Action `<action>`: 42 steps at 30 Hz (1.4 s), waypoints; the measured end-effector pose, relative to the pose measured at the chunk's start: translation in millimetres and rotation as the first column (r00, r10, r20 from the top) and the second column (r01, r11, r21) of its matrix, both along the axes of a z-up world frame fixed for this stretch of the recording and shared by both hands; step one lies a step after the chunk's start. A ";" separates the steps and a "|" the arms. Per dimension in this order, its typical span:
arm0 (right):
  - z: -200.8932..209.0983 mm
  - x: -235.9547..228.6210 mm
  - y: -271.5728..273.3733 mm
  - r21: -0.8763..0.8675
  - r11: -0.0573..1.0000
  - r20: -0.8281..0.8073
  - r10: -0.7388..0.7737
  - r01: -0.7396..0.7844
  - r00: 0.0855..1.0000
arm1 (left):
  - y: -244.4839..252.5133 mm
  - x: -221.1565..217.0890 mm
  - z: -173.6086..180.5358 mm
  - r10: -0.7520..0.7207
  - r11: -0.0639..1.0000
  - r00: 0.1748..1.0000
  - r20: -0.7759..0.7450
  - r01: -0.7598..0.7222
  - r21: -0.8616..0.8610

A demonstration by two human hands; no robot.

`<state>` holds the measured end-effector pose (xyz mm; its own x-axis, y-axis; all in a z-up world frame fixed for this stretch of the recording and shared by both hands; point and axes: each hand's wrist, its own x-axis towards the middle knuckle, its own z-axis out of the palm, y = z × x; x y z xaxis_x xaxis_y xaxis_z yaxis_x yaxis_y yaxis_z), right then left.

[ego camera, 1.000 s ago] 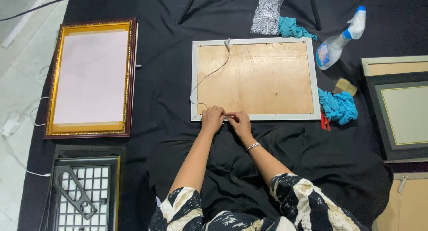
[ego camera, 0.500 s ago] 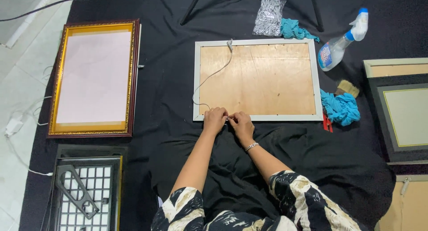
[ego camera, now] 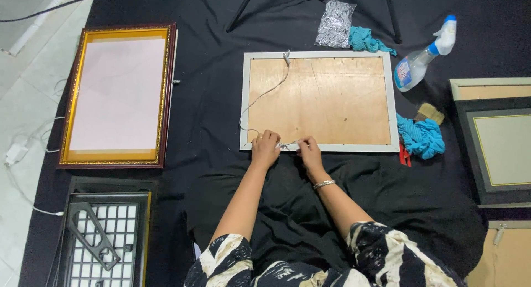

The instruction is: Attaching a hanging wire to the back of a wooden picture frame by threading it through eyelets.

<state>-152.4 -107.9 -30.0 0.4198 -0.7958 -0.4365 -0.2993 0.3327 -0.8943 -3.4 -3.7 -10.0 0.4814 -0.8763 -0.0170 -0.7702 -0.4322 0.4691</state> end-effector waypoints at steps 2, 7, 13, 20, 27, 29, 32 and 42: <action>41.7 -1.0 -8.8 0.088 0.994 0.072 -0.064 0.058 0.995 | 0.7 -1.1 -2.8 0.002 1.000 1.000 0.013 -0.001 -0.011; 115.5 -27.9 -50.0 0.289 0.943 0.284 -0.251 0.167 0.925 | 4.4 -6.8 14.2 -0.009 1.000 1.000 0.010 0.009 0.018; 121.1 -100.3 -136.3 0.232 0.845 0.441 -0.533 0.483 0.722 | 3.0 -5.5 2.3 -0.009 0.996 0.993 0.116 -0.002 0.093; 111.8 -157.6 -160.9 -0.556 0.655 0.235 -0.466 0.511 0.853 | 1.0 -5.4 -2.5 0.017 1.000 0.980 0.198 -0.020 0.016; 61.7 -89.5 -107.3 -0.853 0.255 -0.462 0.041 -0.456 0.886 | 1.0 -2.6 0.6 -0.013 0.997 0.996 0.087 0.006 0.075; 47.3 -61.1 -76.4 -0.803 0.345 -0.465 0.148 -0.486 0.873 | 0.1 -4.7 4.6 0.013 0.998 0.999 0.033 -0.015 0.061; 42.8 -23.1 -39.0 -0.726 0.386 -0.502 0.268 -0.569 0.823 | 0.2 -2.7 8.6 0.069 0.998 0.997 -0.044 -0.069 0.001; 27.3 -8.8 -11.1 -0.837 0.123 -0.508 0.183 -0.533 0.841 | -4.3 8.3 3.2 0.181 0.974 0.979 -0.095 -0.191 -0.119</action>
<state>-161.1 -119.0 -2.7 0.8167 -0.4468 0.3653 -0.3480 -0.8862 -0.3059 4.9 -7.9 -6.8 0.6376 -0.7692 0.0423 -0.6383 -0.4968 0.5880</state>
